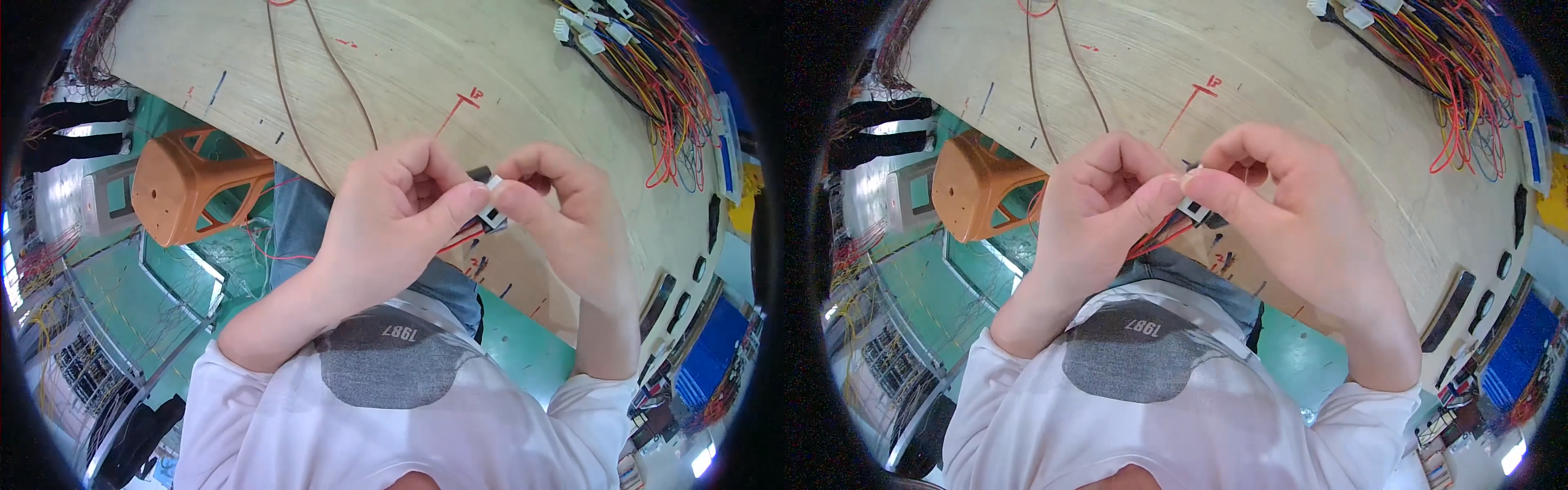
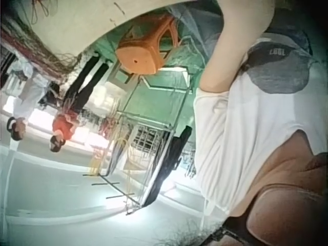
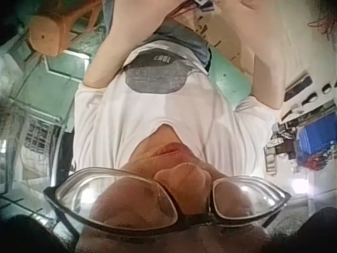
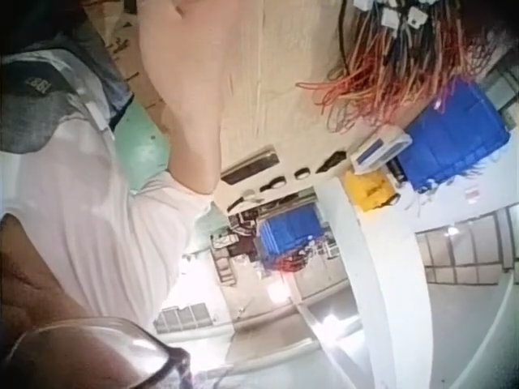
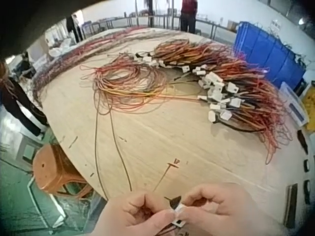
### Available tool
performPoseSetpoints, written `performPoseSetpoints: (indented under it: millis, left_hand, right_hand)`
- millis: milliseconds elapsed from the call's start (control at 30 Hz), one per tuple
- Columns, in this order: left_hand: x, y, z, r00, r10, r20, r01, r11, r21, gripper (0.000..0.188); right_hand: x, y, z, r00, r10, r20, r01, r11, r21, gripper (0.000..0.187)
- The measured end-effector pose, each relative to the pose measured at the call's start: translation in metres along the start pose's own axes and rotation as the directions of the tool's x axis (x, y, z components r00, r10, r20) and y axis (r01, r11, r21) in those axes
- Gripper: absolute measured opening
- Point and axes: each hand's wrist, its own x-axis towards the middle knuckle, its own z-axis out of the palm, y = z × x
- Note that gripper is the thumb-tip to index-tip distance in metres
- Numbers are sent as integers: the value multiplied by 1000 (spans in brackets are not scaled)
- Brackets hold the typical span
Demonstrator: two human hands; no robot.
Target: Using electrical tape to secure and wrap wire bundles and connectors at a workbench.
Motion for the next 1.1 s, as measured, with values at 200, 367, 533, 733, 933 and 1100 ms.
performPoseSetpoints:
  millis: [200,367,533,733,933,1100]
  left_hand:
    - [-2,-4,-15,923,-265,280,384,699,-603,12]
    - [-7,-3,-13,866,-350,357,496,518,-697,10]
    - [-16,2,-11,898,-342,278,438,626,-645,10]
    - [-33,-3,-5,983,161,-82,-159,987,35,20]
    - [-38,-9,4,891,449,-73,-357,789,499,29]
    - [-41,-4,-6,839,540,66,-484,685,544,28]
  right_hand:
    - [-1,4,8,1000,1,14,-4,967,254,12]
    - [-2,-1,15,999,-13,34,-2,916,402,13]
    - [-4,-12,18,996,81,49,-93,927,363,13]
    - [-5,-14,25,992,124,-31,-106,932,347,15]
    - [-10,-16,33,991,98,-89,-58,925,376,16]
    - [-27,-14,38,994,-54,-96,74,971,227,11]
